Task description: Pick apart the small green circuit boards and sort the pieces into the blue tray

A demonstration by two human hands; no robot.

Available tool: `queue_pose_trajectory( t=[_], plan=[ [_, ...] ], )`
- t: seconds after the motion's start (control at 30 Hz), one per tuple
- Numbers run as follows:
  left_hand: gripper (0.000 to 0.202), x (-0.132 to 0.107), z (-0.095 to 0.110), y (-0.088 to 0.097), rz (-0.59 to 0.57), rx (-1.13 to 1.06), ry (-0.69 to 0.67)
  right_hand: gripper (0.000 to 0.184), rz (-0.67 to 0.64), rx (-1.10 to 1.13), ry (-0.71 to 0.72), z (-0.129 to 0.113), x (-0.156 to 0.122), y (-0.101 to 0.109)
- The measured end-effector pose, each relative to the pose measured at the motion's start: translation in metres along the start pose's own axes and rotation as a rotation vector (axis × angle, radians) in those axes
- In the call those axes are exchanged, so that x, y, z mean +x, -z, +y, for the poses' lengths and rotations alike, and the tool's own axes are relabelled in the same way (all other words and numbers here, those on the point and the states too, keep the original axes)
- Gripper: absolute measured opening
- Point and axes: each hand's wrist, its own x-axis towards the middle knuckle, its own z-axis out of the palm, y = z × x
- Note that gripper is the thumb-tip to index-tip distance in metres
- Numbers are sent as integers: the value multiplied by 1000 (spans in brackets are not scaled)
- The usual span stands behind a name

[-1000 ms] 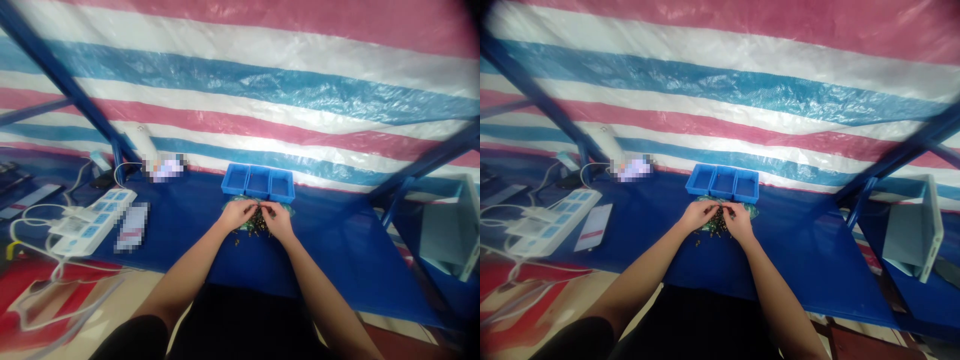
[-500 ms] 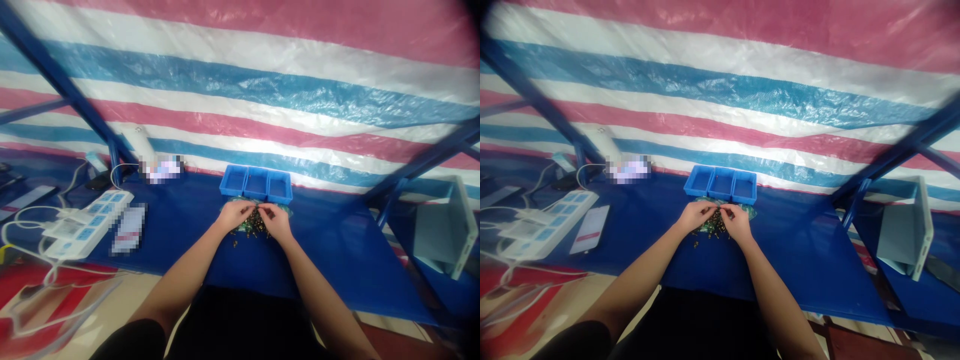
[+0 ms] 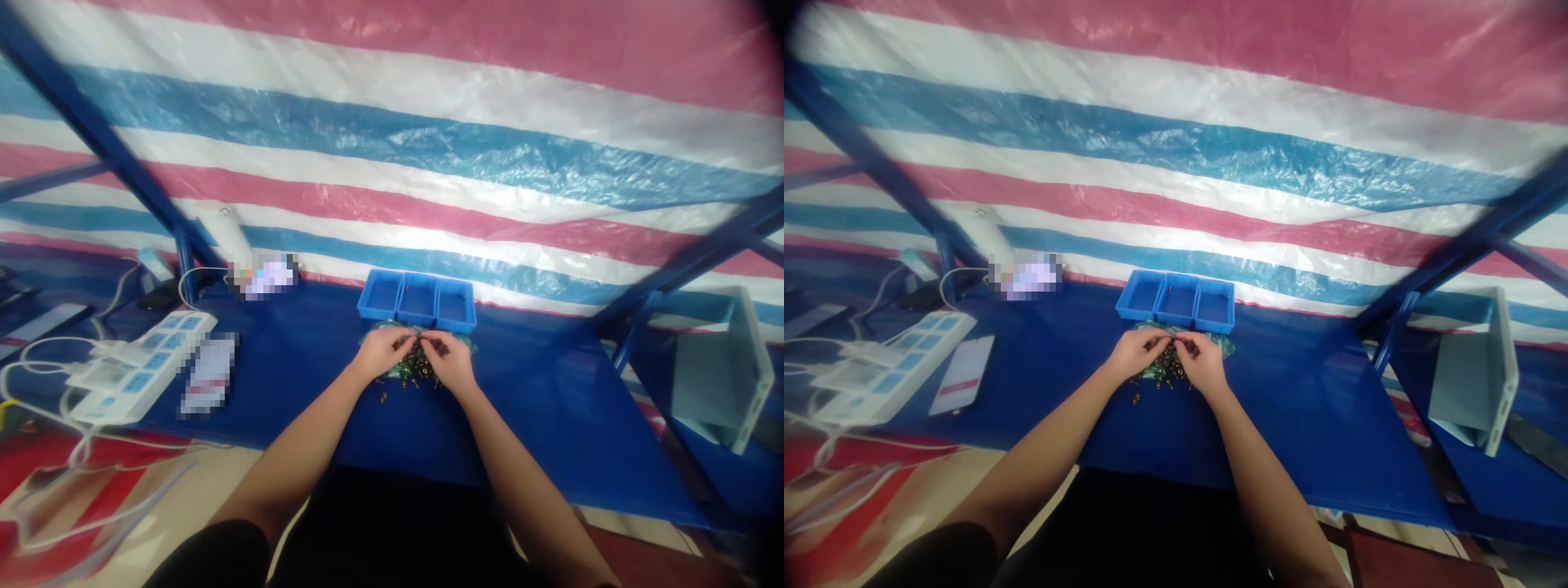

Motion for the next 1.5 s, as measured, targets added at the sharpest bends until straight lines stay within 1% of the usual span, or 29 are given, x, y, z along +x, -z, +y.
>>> queue_pose_trajectory(
  t=[0.13, 0.37, 0.5, 0.63, 0.9, 1.03, 1.13, 1.3, 1.5],
  plan=[
    [25, -1, -3, -2, 14, 2, -7, 23, -9, -2, -15, 2, 0, -1],
    [22, -1, -7, -3, 28, -33, -9, 24, -4, -23, 22, 4, 0, -3],
    [24, -2, -5, -1, 30, -37, -12, 23, -14, -71, 45, 2, 0, -1],
    [27, -3, -2, 2, 9, -24, -21, 21, 8, -65, 56, 3, 0, 1],
    [22, -2, 3, 2, -1, -35, -21, 19, 8, -64, 93, -2, 0, 2],
    [20, -2, 0, -2, 40, -65, -32, 21, 13, -14, 83, 0, 0, 0],
    [21, -2, -3, -4, 68, -82, -62, 21, -3, -22, 92, 2, 1, 0],
    [21, -2, -4, -3, 57, -92, -83, 16, -46, -72, 143, 1, 2, 2],
    [19, -1, 0, -2, 23, -84, -48, 16, -55, -119, 160, 6, 1, -1]
  ],
)
